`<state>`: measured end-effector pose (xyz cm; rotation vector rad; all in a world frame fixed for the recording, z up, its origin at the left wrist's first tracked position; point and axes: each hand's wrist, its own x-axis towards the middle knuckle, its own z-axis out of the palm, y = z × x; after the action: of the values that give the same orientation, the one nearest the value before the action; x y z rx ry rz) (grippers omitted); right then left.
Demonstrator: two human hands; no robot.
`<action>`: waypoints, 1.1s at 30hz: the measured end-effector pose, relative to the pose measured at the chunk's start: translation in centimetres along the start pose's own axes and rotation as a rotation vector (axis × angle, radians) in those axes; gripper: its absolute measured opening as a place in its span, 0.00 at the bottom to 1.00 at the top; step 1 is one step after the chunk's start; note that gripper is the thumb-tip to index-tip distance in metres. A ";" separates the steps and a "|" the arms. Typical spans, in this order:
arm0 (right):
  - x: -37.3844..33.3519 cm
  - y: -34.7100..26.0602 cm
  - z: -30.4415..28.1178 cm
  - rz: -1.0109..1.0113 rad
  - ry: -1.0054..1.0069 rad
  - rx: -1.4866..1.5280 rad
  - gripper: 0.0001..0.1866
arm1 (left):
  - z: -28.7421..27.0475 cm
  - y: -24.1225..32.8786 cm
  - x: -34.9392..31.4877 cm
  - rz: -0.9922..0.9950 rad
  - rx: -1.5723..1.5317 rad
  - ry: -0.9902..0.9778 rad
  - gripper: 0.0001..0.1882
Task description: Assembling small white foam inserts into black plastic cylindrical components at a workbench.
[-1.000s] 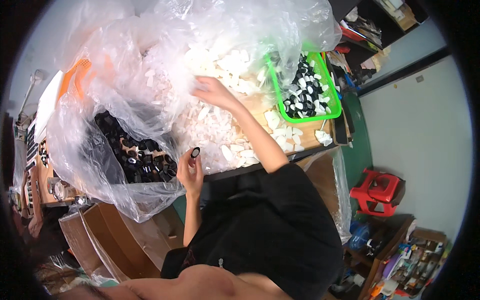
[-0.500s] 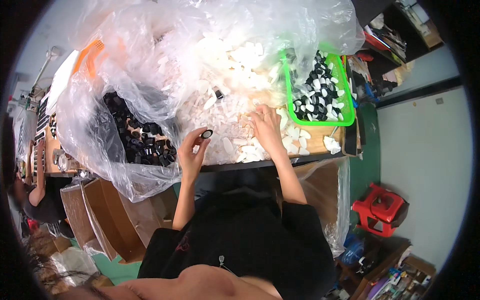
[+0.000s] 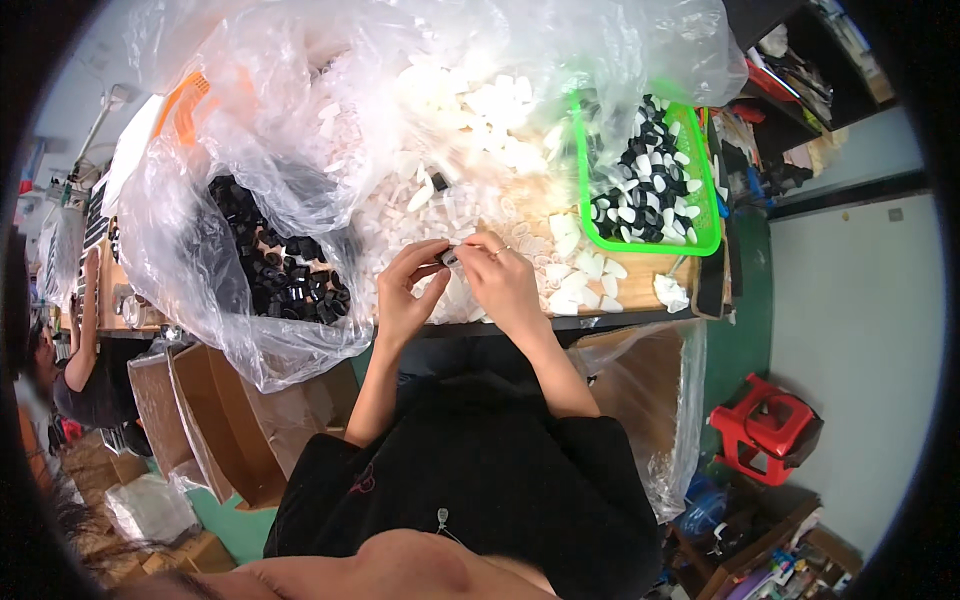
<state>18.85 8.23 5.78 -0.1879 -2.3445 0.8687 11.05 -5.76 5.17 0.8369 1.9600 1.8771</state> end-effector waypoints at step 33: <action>-0.5 5.8 -6.2 0.283 0.351 -0.172 0.09 | -10.9 -2.1 -1.9 0.147 1.056 0.411 0.14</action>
<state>22.54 15.90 5.50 -0.6997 -2.0862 0.6949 5.73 -15.66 3.86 0.8678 3.2836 0.9950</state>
